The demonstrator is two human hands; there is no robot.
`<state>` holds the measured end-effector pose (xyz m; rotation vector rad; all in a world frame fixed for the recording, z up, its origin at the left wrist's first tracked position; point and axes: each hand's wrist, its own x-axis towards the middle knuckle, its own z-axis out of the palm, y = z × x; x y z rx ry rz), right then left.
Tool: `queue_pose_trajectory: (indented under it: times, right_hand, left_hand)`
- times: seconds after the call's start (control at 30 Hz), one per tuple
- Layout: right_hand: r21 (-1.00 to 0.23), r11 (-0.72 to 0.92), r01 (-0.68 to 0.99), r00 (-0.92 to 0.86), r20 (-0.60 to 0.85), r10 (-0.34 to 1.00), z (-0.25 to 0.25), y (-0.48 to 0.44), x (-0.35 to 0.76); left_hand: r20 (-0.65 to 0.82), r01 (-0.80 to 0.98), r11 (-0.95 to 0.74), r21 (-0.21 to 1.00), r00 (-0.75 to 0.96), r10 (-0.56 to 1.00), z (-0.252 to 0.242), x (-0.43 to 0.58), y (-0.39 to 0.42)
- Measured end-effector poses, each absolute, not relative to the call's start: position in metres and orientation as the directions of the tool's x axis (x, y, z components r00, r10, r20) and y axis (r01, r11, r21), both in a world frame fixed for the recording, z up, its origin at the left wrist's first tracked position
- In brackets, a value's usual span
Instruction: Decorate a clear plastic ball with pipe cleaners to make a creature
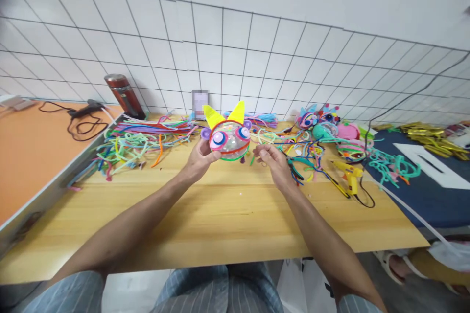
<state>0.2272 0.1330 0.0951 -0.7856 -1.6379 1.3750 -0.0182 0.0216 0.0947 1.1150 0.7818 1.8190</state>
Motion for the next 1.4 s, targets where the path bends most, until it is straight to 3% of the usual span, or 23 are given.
queue_pose_trajectory:
  times: [0.17, 0.33, 0.5, 0.77, 0.9, 1.17, 1.4]
  right_hand:
    - [-0.941, 0.318, -0.117, -0.383, 0.338, 0.86, 0.106, 0.114, 0.212]
    - [-0.967, 0.169, -0.192, -0.47, 0.242, 0.849, 0.104, 0.115, 0.197]
    - [-0.946, 0.187, -0.266, -0.522, 0.304, 0.797, 0.097, 0.119, 0.186]
    - [-0.98, 0.123, -0.154, -0.527, 0.187, 0.829, 0.084, 0.126, 0.189]
    - [-0.985, 0.11, -0.134, -0.483, 0.162, 0.861, 0.077, 0.129, 0.195]
    - [-0.974, -0.061, -0.217, -0.657, 0.099, 0.748, 0.048, 0.124, 0.184]
    - [-0.973, -0.142, -0.181, -0.652, 0.011, 0.758, 0.043, 0.118, 0.184]
  left_hand:
    - [0.246, -0.484, -0.269, 0.833, -0.111, 0.963, 0.087, -0.025, 0.016]
    - [0.14, -0.523, -0.135, 0.841, -0.031, 0.99, 0.075, -0.039, 0.015]
    - [0.061, -0.55, -0.048, 0.833, 0.005, 0.998, 0.059, -0.05, 0.02]
    - [-0.03, -0.549, 0.034, 0.835, 0.017, 0.999, 0.029, -0.062, 0.025]
    - [0.011, -0.518, -0.013, 0.855, -0.006, 1.0, 0.029, -0.052, 0.024]
    - [0.12, -0.435, -0.148, 0.888, -0.092, 0.989, 0.026, -0.03, 0.026]
    - [0.183, -0.397, -0.185, 0.899, -0.043, 0.982, 0.019, -0.029, 0.03]
